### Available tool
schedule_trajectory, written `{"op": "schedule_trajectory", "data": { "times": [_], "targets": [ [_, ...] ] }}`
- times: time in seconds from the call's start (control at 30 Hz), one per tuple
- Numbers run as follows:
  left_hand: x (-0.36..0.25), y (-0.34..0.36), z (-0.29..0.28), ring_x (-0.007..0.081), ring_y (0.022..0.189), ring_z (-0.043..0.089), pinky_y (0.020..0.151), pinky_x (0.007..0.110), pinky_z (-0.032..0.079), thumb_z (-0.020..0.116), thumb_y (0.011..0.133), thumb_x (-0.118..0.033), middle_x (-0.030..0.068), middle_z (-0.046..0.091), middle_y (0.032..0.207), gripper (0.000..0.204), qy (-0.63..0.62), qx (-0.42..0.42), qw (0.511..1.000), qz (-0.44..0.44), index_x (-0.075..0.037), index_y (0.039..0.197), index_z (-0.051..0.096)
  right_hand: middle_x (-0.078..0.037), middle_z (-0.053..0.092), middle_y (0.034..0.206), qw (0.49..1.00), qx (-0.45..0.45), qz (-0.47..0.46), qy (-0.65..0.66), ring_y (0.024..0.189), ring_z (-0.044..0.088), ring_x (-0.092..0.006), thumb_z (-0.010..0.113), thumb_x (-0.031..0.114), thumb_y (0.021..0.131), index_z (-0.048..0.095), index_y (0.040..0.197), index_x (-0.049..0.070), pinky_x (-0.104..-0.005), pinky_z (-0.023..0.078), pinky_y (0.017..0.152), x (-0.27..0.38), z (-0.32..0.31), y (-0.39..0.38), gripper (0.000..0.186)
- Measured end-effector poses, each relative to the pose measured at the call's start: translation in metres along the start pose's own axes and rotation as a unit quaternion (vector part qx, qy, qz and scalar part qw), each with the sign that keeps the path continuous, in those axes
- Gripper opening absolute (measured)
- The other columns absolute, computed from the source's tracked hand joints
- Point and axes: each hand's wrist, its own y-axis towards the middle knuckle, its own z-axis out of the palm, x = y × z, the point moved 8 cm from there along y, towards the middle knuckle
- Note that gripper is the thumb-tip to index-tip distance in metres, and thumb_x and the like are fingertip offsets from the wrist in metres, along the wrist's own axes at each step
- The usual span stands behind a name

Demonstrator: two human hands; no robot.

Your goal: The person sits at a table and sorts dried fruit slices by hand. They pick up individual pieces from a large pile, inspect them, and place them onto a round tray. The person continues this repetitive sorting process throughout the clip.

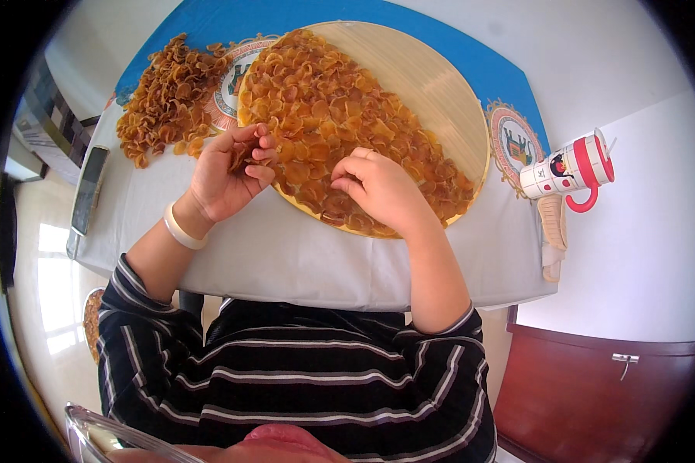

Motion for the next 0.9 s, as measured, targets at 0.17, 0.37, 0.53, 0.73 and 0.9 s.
{"op": "schedule_trajectory", "data": {
  "times": [0.17,0.37,0.53,0.73,0.9],
  "targets": [
    [0.0,-0.001,0.001,0.0088,0.075,0.047,0.056,0.02,0.039,0.051,0.101,-0.016,0.0011,0.054,0.089,0.011,0.007,-0.008,1.0,0.006,-0.006,0.098,0.056,-0.01,0.062,0.093,1.0,-0.006,-0.004,0.017,0.089,0.062,-0.0274,0.069,0.012,0.091,0.069,0.098,0.006,-0.0368,0.049,0.078,0.004,-0.004,-0.001,0.009],
    [-0.001,-0.002,0.002,0.0087,0.075,0.047,0.056,0.02,0.04,0.051,0.101,-0.016,0.0013,0.053,0.089,0.011,0.011,-0.002,1.0,0.009,-0.006,0.098,0.056,-0.007,0.061,0.091,0.997,-0.042,0.016,0.055,0.086,0.059,-0.0213,0.059,0.005,0.095,0.069,0.106,0.005,-0.0332,0.047,0.077,0.006,-0.02,-0.007,0.015],
    [0.001,-0.003,0.006,0.0086,0.076,0.047,0.056,0.02,0.04,0.05,0.101,-0.017,0.0017,0.053,0.09,0.012,0.022,0.022,1.0,-0.001,-0.006,0.098,0.055,-0.008,0.065,0.096,0.989,-0.07,-0.044,0.125,0.085,0.059,-0.0183,0.051,0.0,0.097,0.063,0.125,0.008,-0.0313,0.047,0.078,-0.006,-0.028,-0.011,0.032],
    [0.0,-0.002,0.005,0.0087,0.078,0.047,0.056,0.02,0.04,0.05,0.102,-0.018,0.0017,0.053,0.091,0.012,0.012,0.036,0.999,-0.002,-0.007,0.1,0.055,-0.011,0.07,0.102,0.989,-0.044,0.063,0.123,0.086,0.066,-0.0197,0.058,-0.001,0.094,0.056,0.134,0.006,-0.0302,0.051,0.08,-0.018,-0.026,-0.013,0.04],
    [0.001,-0.003,0.007,0.0087,0.077,0.046,0.056,0.02,0.04,0.049,0.102,-0.017,0.0013,0.051,0.091,0.012,0.018,0.026,0.999,-0.001,-0.007,0.099,0.054,-0.013,0.071,0.1,0.989,-0.033,0.101,0.107,0.089,0.071,-0.0206,0.066,0.001,0.09,0.058,0.127,0.004,-0.0321,0.054,0.079,-0.027,-0.019,-0.013,0.038]
  ]
}}
